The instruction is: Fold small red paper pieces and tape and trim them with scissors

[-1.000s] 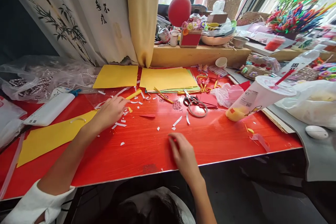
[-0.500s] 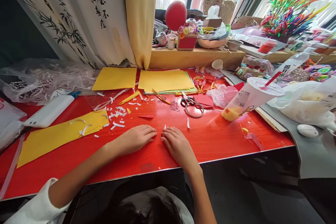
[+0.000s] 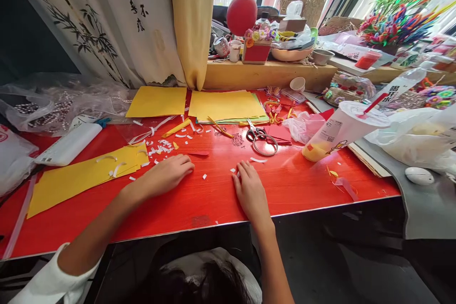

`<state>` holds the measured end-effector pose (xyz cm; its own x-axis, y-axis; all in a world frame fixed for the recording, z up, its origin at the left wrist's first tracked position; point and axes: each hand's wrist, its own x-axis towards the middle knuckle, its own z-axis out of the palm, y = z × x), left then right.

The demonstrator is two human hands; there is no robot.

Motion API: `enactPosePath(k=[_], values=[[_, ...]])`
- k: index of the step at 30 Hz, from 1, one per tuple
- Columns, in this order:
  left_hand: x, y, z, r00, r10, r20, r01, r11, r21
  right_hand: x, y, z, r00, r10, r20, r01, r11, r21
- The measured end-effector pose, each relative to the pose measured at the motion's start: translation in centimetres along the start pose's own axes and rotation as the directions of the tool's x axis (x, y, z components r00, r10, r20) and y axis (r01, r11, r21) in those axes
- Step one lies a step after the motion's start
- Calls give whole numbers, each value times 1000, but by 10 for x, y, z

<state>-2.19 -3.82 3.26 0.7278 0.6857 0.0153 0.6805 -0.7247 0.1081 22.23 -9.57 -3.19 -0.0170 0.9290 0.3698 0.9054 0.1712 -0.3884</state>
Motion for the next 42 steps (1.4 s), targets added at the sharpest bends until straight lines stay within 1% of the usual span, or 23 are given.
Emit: enactPosePath(k=[2,5,7,10,11,12,14,15,18,19,21,23,25,27,30,32,33,34,35,36,38,39,42], values=[[-13,2,1,999,-46,-17,47,997,63,-3,-8,1,999,-42,27,43,998,-40],[-36,13,9,996,-80,-31,82,995,49,-9,-32,9,999,-40,13,42,990,-131],[-50,23,18,984,-117,-138,127,990,64,-14,-56,18,999,-37,28,40,990,-134],[-63,37,30,965,-96,-245,114,992,59,-21,-92,27,973,-194,125,184,979,90],[-66,40,33,967,-67,-247,83,995,54,-22,-100,27,954,-270,131,242,949,200],[-68,44,36,963,-52,-264,71,996,62,-22,-104,26,948,-294,123,246,920,306],[-72,48,41,943,-104,-317,133,988,72,-20,-99,19,971,-207,123,130,879,459],[-74,50,44,941,-102,-323,138,986,89,-18,-90,14,983,-153,104,86,876,475],[-81,52,48,972,-16,-234,56,985,164,-13,-52,4,997,59,-51,-43,961,273],[-82,51,49,979,-7,-204,43,984,174,-12,-40,3,995,71,-63,-59,981,183],[-80,44,49,985,-34,-171,65,981,181,-14,-26,5,1000,16,-6,-16,999,52],[-69,27,47,982,-63,-176,100,972,212,-18,-27,12,996,-84,31,86,995,-50],[-52,1,40,970,-155,-187,200,946,254,-22,-38,18,987,-156,27,158,983,-95],[-34,-26,27,945,-232,-230,296,904,307,-27,-55,21,983,-186,6,186,978,-100],[-18,-53,4,911,-263,-317,379,838,393,-31,-82,19,952,-306,13,305,952,37],[-17,-55,-8,866,-347,-360,473,803,363,-33,-96,16,896,-443,30,426,876,227],[-19,-53,-10,854,-388,-346,499,797,340,-34,-102,14,874,-485,34,452,836,310],[-20,-49,-11,835,-446,-323,539,781,314,-35,-105,12,877,-480,2,441,807,393],[-22,-45,-10,813,-499,-301,577,759,302,-36,-107,9,897,-441,-32,402,782,477],[-22,-42,-8,808,-518,-282,587,753,297,-37,-106,7,920,-385,-74,361,759,543],[-20,-42,-1,825,-488,-283,557,788,264,-38,-100,2,952,-268,-149,303,742,598],[-18,-44,3,837,-469,-282,537,803,259,-39,-94,0,953,-241,-185,304,753,584],[-12,-58,12,840,-412,-352,511,819,261,-39,-78,-5,942,-213,-259,323,780,535]])
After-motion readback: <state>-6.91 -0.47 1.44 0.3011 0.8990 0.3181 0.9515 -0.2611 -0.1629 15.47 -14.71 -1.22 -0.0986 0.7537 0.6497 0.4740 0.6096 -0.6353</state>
